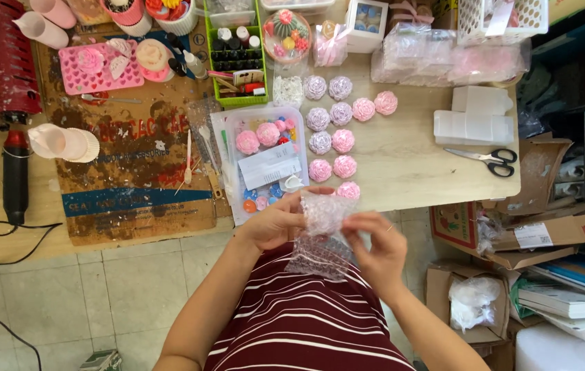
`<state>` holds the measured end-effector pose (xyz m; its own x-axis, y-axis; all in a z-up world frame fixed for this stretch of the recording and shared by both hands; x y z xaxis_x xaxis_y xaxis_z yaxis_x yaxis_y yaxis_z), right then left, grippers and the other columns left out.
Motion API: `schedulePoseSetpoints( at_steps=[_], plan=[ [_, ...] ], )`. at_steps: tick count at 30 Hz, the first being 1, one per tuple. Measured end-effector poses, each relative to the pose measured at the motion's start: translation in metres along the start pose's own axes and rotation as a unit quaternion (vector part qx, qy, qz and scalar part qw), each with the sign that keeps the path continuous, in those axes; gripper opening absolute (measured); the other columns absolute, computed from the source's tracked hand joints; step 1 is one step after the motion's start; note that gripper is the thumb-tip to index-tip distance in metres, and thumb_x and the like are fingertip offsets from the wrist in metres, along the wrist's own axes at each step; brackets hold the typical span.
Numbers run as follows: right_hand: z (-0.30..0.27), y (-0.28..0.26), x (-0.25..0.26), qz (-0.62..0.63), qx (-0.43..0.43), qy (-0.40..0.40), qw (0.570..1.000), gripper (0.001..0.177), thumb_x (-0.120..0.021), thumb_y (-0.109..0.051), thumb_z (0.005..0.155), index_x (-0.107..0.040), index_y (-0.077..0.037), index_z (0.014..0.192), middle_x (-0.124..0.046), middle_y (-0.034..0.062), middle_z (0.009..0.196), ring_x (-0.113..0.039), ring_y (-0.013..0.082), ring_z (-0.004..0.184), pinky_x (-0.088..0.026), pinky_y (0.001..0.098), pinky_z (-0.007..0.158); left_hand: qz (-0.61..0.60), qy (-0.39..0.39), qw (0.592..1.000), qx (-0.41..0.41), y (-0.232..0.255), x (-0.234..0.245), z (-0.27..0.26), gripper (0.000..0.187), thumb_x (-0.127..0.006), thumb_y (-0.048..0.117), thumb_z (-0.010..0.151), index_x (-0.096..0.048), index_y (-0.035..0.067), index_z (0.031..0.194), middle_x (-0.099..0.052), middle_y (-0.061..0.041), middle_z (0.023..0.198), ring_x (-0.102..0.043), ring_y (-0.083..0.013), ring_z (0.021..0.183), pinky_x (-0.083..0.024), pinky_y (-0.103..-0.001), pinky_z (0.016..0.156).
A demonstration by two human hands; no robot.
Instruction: Packaging decorative flower-shaped candles into individual plastic bags and prepared boxes.
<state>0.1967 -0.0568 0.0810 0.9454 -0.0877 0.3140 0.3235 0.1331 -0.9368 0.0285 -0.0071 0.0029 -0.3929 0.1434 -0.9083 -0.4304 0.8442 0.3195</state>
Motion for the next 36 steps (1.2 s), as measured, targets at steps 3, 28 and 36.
schedulePoseSetpoints(
  at_steps=[3,28,36],
  plan=[
    [0.008,0.018,0.008,0.111,-0.112,0.061,0.986,0.016,-0.072,0.009,0.091,-0.073,0.0,0.105,-0.072,0.0082,0.107,-0.069,0.015,0.1,-0.057,0.0293,0.091,0.019,0.004,1.0,0.012,0.003,0.001,-0.003,0.074,-0.072,0.005,0.09,-0.041,0.009,0.156,-0.061,-0.014,0.137,-0.064,-0.0279,0.123,-0.055,-0.048,0.1],
    [0.004,-0.054,-0.011,-0.239,0.334,-0.12,0.904,0.038,-0.078,-0.001,0.075,-0.075,-0.005,0.113,-0.07,0.0047,0.121,-0.065,0.0251,0.107,-0.051,0.0422,0.093,-0.125,-0.067,0.989,-0.029,0.03,-0.039,-0.009,0.076,-0.075,0.01,0.085,-0.042,-0.003,0.152,-0.061,-0.023,0.138,-0.065,-0.0315,0.124,-0.053,-0.044,0.108],
    [0.008,-0.057,-0.025,-0.321,0.351,-0.13,0.87,0.067,-0.079,-0.048,0.093,-0.052,-0.007,0.139,-0.054,0.0145,0.147,-0.05,0.0347,0.13,-0.037,0.0539,0.106,0.082,0.096,0.987,-0.102,0.047,-0.028,0.002,0.08,-0.073,-0.01,0.079,-0.042,0.007,0.15,-0.064,-0.013,0.13,-0.069,-0.0224,0.112,-0.059,-0.041,0.096]
  ],
)
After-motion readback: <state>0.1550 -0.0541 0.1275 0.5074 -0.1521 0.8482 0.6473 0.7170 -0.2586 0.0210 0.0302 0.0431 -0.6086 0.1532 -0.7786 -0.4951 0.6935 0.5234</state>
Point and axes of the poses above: each hand's wrist, its own z-axis towards the middle knuckle, its own x-axis out of the back of the hand, y = z × x, the point moved 6 cm from there along z, towards the middle knuckle
